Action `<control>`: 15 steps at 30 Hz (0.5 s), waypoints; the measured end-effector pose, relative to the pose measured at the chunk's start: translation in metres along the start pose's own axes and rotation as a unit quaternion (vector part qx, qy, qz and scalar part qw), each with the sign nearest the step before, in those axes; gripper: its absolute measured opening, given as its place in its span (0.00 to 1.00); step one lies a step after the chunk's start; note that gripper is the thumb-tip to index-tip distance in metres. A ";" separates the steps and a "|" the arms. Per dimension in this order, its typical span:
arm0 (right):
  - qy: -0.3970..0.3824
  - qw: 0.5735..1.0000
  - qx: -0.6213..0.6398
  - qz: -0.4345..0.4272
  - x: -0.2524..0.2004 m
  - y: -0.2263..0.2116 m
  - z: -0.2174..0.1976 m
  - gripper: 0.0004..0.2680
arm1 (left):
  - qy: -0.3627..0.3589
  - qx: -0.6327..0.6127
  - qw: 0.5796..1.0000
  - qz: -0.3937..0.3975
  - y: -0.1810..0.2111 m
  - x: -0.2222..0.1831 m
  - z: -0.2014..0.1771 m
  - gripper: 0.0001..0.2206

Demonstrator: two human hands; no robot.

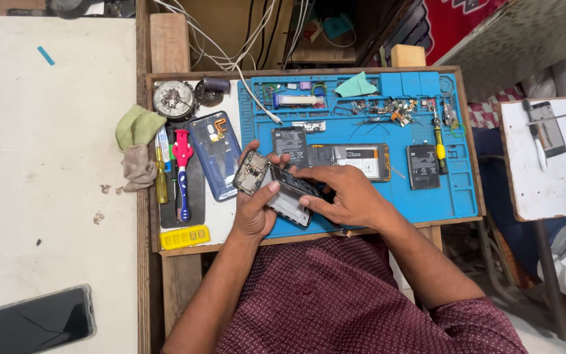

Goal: The person removes a battery from a disassembled smartphone and places it on the workbench. They then use a screwdriver to manipulate components on the phone's motherboard and reach for a tool on a shelf above.

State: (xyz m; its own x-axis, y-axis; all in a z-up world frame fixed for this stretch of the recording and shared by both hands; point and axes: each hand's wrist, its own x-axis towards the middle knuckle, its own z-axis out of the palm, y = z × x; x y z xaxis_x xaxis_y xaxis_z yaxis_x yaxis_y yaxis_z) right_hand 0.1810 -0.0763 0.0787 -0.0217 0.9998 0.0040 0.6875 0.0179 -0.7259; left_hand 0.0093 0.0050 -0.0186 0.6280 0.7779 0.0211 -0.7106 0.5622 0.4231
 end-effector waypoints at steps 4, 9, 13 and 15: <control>0.005 1.000 -0.013 0.009 -0.002 0.001 0.001 0.17 | 0.002 0.019 1.000 -0.001 0.000 0.001 0.000 0.39; -0.016 0.999 0.028 0.036 -0.001 0.008 0.005 0.19 | 0.037 0.041 0.998 -0.011 -0.004 0.001 -0.002 0.38; -0.006 0.998 0.061 0.015 -0.006 0.020 0.007 0.17 | 0.037 0.060 0.997 -0.003 -0.004 0.002 -0.002 0.38; 0.030 0.998 0.050 0.005 -0.013 0.029 0.009 0.13 | 0.040 0.061 0.997 -0.001 -0.005 0.004 -0.003 0.38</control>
State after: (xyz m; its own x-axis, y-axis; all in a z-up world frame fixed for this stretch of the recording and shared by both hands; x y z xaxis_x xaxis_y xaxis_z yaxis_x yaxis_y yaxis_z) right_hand 0.1948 -0.0891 0.0520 0.0308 0.9989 0.0350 0.6122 0.0088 -0.7907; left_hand 0.0142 0.0063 -0.0234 0.5993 0.7989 -0.0504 -0.6615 0.5297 0.5309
